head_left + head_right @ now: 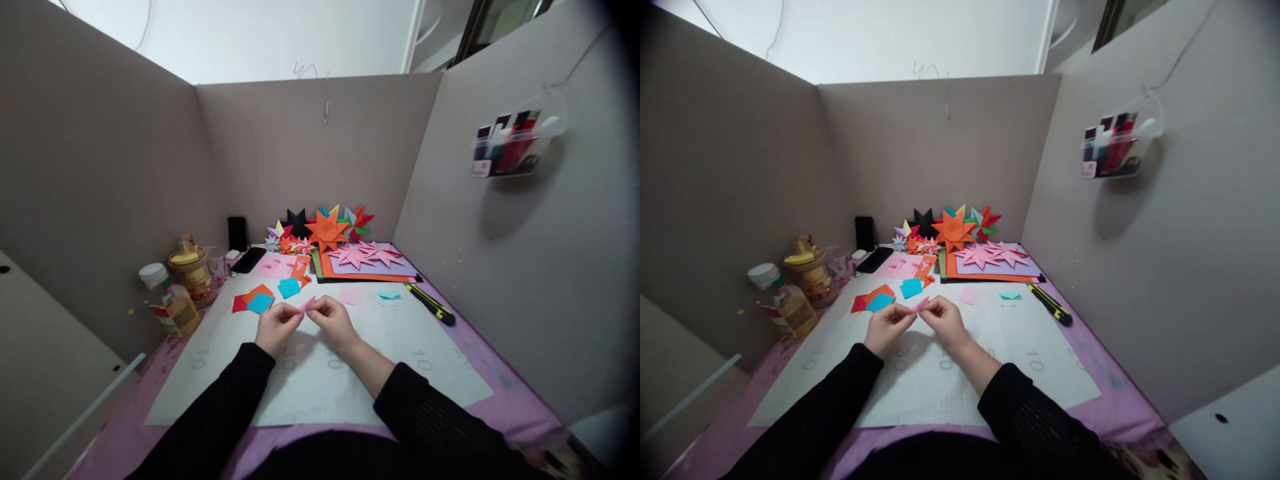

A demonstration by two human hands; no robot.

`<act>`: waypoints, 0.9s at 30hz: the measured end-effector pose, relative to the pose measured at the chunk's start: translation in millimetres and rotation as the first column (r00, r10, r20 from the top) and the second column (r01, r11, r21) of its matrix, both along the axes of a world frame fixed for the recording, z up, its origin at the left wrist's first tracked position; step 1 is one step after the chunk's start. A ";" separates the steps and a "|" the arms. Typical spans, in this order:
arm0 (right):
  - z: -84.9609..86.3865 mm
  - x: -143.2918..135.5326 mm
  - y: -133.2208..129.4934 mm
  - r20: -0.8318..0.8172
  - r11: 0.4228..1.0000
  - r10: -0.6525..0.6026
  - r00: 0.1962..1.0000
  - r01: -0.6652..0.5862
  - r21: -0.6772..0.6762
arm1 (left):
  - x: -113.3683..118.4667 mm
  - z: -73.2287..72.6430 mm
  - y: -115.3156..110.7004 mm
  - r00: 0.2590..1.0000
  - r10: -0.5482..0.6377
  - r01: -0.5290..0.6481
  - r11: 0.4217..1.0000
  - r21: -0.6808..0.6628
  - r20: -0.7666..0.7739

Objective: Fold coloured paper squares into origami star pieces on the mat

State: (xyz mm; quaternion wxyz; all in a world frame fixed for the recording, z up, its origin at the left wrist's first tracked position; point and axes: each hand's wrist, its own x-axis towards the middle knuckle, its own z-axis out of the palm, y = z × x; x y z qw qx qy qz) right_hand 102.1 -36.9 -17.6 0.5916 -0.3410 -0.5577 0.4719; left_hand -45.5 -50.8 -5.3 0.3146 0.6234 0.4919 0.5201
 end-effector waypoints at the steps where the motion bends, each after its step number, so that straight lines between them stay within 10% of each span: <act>1: -0.5 -0.4 0.1 -0.004 1.000 -0.006 1.000 0.006 -0.006 | 0.6 0.5 -0.1 1.000 -0.003 0.003 1.000 -0.013 0.014; 10: -4.6 0.5 5.7 -0.116 0.999 0.010 0.993 -0.015 -0.041 | 0.6 -2.8 3.8 0.968 -0.114 0.133 0.988 -0.072 0.223; 20: -4.4 -0.2 3.3 -0.043 0.997 0.056 0.997 -0.058 -0.046 | 1.6 0.2 2.7 0.987 -0.072 0.065 0.996 -0.054 -0.142; 27: -9.2 -0.9 5.0 -0.085 0.986 0.144 0.986 -0.150 -0.077 | -2.8 -2.9 5.0 0.994 -0.104 0.096 0.975 -0.200 -0.030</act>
